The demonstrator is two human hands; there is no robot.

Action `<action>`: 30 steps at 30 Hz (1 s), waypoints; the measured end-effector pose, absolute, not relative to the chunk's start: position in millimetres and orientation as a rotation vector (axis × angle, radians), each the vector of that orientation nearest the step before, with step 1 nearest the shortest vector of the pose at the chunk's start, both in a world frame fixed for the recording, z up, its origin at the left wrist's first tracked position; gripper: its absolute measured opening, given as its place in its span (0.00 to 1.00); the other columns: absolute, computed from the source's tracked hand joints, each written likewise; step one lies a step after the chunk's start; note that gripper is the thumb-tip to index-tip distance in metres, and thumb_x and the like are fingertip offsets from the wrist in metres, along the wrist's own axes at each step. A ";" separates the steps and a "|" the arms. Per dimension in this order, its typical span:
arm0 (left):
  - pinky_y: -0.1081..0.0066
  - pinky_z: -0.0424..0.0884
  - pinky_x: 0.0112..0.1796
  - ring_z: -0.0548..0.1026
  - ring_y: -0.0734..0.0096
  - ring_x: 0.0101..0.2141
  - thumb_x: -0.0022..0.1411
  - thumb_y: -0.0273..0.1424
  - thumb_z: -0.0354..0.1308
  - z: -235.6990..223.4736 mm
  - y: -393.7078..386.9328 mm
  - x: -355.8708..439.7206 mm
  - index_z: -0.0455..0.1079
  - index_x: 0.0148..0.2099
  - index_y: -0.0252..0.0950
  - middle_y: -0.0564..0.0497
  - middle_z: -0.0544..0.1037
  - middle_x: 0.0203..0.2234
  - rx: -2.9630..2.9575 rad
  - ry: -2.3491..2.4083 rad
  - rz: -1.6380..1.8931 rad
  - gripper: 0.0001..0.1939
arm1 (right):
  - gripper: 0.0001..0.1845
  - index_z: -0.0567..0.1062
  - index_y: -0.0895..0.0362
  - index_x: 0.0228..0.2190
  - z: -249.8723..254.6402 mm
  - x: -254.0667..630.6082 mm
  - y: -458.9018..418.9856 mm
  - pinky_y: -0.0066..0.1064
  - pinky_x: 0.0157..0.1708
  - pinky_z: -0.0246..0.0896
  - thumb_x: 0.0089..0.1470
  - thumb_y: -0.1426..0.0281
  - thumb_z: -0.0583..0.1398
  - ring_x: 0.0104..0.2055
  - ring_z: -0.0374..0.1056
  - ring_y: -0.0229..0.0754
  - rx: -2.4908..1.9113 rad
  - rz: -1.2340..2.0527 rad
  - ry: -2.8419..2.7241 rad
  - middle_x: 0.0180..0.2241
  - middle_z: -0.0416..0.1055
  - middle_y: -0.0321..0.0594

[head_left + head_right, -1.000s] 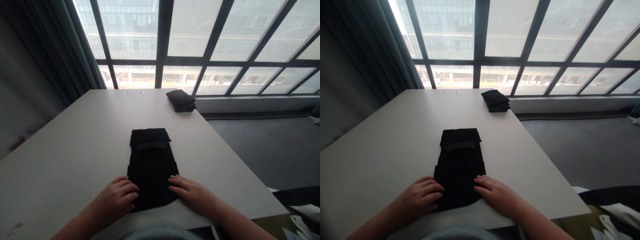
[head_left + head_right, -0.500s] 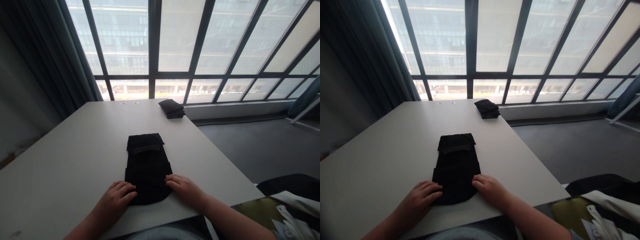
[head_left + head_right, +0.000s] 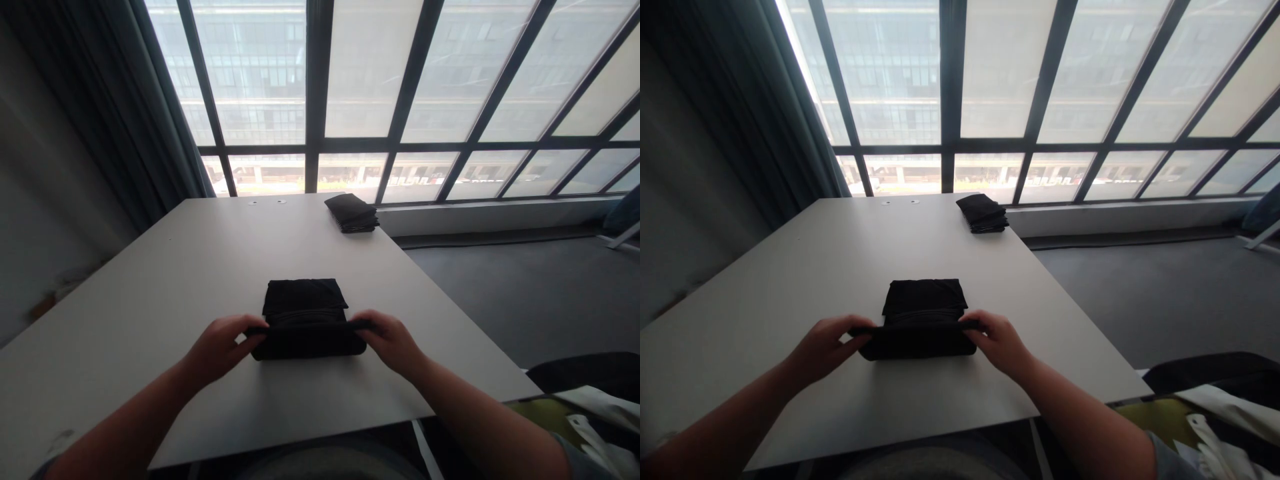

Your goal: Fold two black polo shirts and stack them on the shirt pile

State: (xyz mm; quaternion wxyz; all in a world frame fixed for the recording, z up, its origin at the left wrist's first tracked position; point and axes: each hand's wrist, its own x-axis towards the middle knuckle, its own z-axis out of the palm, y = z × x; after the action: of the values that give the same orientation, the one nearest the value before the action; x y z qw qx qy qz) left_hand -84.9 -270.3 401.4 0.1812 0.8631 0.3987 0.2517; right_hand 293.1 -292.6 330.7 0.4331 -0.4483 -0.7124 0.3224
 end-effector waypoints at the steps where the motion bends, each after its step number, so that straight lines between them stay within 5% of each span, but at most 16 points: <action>1: 0.75 0.74 0.29 0.78 0.71 0.28 0.70 0.40 0.56 405.4 -255.6 -82.8 0.78 0.46 0.40 0.52 0.83 0.33 2.392 1.188 0.703 0.13 | 0.11 0.80 0.54 0.41 334.1 291.2 -277.8 0.33 0.35 0.72 0.62 0.61 0.62 0.34 0.75 0.42 -1.139 0.842 -1.707 0.33 0.79 0.39; 8: 0.68 0.74 0.39 0.77 0.66 0.32 0.67 0.48 0.54 382.9 -145.9 -64.1 0.77 0.45 0.39 0.52 0.81 0.31 2.295 1.408 0.717 0.20 | 0.20 0.79 0.57 0.40 330.0 278.8 -176.7 0.34 0.36 0.71 0.59 0.54 0.60 0.33 0.73 0.43 -1.290 1.062 -1.473 0.32 0.79 0.39; 14: 0.63 0.75 0.47 0.80 0.59 0.44 0.64 0.39 0.54 325.0 -104.2 -57.6 0.77 0.44 0.39 0.47 0.84 0.42 2.263 1.566 0.526 0.14 | 0.10 0.80 0.57 0.39 295.2 267.7 -140.7 0.34 0.45 0.66 0.58 0.67 0.61 0.41 0.74 0.45 -1.698 0.615 -1.783 0.38 0.80 0.43; 19: 0.60 0.73 0.52 0.80 0.56 0.46 0.66 0.34 0.55 326.0 -113.3 -48.6 0.76 0.50 0.40 0.47 0.83 0.44 2.358 1.673 0.497 0.13 | 0.14 0.79 0.58 0.47 299.3 265.7 -141.4 0.37 0.55 0.64 0.60 0.70 0.60 0.48 0.72 0.48 -1.701 0.383 -1.928 0.44 0.78 0.47; 23: 0.58 0.69 0.58 0.77 0.55 0.55 0.73 0.36 0.52 335.7 -135.9 -11.8 0.73 0.59 0.40 0.45 0.80 0.54 2.559 1.593 0.523 0.18 | 0.22 0.77 0.60 0.56 322.1 245.0 -159.7 0.43 0.66 0.56 0.64 0.69 0.55 0.60 0.65 0.54 -1.592 0.188 -1.994 0.57 0.72 0.52; 30: 0.52 0.59 0.66 0.68 0.53 0.64 0.76 0.41 0.49 315.5 -142.2 10.0 0.64 0.70 0.39 0.42 0.71 0.65 2.652 1.523 0.224 0.26 | 0.34 0.62 0.61 0.70 307.2 198.3 -183.0 0.52 0.74 0.39 0.69 0.59 0.52 0.75 0.47 0.57 -1.707 0.377 -2.279 0.73 0.52 0.52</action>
State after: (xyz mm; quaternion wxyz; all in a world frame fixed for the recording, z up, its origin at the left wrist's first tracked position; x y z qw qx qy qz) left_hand 10.0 -142.2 315.5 0.0378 0.8642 0.4963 0.0732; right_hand 198.3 -183.0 307.2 0.1342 -0.5890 -0.7862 0.1301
